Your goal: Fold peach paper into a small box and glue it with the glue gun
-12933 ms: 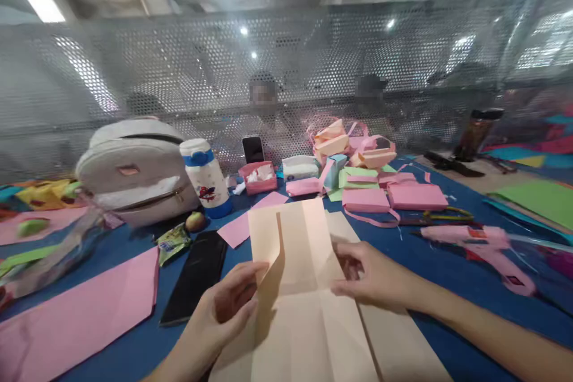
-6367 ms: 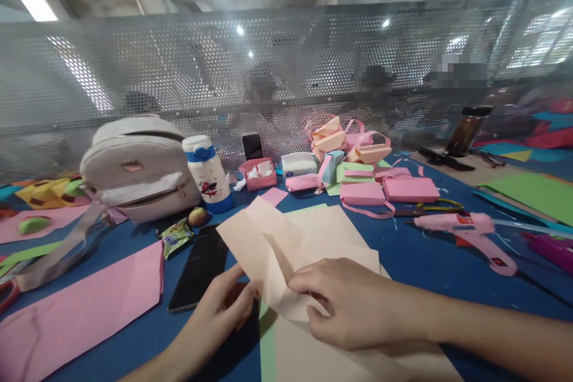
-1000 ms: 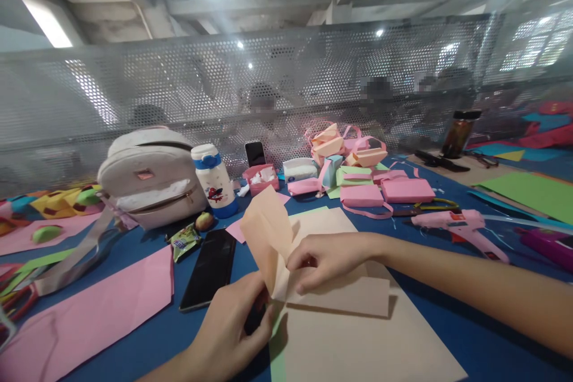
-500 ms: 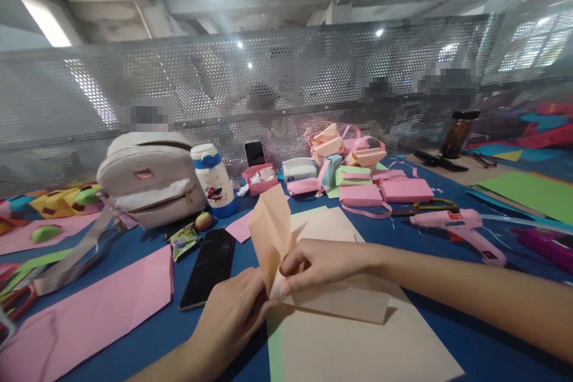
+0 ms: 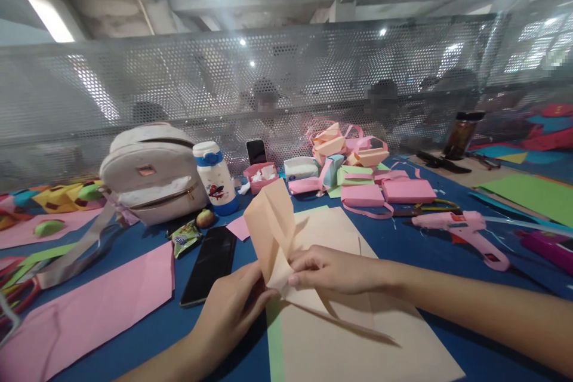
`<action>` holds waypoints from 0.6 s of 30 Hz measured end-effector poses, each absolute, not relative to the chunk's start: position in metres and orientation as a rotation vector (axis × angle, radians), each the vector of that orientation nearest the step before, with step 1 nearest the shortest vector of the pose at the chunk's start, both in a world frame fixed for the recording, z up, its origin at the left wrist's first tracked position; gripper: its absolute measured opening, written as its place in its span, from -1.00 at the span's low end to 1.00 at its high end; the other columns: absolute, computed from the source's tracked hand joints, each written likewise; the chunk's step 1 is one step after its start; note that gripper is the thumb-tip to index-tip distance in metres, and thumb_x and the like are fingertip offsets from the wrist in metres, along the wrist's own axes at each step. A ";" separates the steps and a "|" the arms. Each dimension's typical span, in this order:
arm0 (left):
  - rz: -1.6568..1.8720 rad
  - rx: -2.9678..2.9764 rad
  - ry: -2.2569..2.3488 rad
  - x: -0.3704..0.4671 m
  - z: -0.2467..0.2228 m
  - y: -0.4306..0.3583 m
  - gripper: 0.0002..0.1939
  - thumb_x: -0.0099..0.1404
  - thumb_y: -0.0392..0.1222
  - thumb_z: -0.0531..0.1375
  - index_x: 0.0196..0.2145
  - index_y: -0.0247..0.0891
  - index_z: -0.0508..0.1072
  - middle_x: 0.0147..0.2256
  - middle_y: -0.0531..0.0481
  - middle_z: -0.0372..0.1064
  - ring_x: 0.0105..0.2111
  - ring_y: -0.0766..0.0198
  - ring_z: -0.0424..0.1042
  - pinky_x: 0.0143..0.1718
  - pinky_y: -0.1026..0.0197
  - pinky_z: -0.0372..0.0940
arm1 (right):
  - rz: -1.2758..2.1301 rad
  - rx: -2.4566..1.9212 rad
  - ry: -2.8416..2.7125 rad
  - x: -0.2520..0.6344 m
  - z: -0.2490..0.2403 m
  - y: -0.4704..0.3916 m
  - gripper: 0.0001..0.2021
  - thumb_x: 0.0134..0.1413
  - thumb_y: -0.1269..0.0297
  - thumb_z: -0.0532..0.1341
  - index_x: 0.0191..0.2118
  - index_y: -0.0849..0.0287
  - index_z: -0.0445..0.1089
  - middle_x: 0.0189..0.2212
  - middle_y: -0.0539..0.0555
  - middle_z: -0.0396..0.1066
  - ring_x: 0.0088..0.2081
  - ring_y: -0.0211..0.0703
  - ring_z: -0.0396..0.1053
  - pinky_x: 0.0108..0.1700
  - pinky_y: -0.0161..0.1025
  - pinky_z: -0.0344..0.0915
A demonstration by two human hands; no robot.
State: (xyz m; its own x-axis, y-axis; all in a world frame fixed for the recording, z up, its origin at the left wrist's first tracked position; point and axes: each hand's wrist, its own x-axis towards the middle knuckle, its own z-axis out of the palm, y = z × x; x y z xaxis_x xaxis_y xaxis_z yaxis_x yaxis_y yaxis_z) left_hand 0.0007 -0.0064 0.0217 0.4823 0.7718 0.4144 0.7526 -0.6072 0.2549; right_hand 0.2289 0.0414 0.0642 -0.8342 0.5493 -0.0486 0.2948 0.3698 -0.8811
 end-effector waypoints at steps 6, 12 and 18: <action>0.773 2.631 1.369 0.000 0.020 -0.007 -0.83 0.36 -0.25 0.14 -0.40 -0.18 0.22 -0.49 0.12 0.36 -0.54 0.28 0.37 -0.52 0.30 0.11 | 1.541 -0.777 -2.287 0.230 0.056 0.039 -0.56 0.23 -0.08 0.17 -0.34 0.26 0.49 -0.42 0.00 0.26 -0.36 -0.22 0.23 -0.27 -0.29 0.17; 0.775 2.636 1.328 0.001 0.020 -0.008 -0.87 0.38 -0.24 0.10 -0.36 -0.19 0.25 -0.46 0.09 0.38 -0.51 0.27 0.39 -0.50 0.29 0.13 | 1.530 -0.766 -2.259 0.229 0.058 0.037 -0.59 0.21 -0.06 0.20 -0.25 0.24 0.55 -0.29 0.07 0.41 -0.24 -0.13 0.34 -0.14 -0.24 0.25; 0.775 2.672 1.302 0.001 0.022 -0.008 -0.90 0.40 -0.22 0.06 -0.32 -0.19 0.29 -0.43 0.07 0.41 -0.47 0.25 0.40 -0.48 0.26 0.15 | 1.595 -0.731 -2.206 0.223 0.059 0.037 -0.55 0.22 -0.08 0.18 -0.15 0.27 0.53 -0.25 0.12 0.46 -0.19 -0.08 0.38 -0.10 -0.20 0.30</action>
State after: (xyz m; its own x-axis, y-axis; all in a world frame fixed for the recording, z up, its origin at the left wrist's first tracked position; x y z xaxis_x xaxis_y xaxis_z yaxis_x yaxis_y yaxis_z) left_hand 0.0012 -0.0085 0.0221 0.5139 0.7542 0.4089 0.7190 -0.6386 0.2743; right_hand 0.2234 0.0370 0.0592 -0.8173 0.5750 -0.0379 0.2161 0.2448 -0.9452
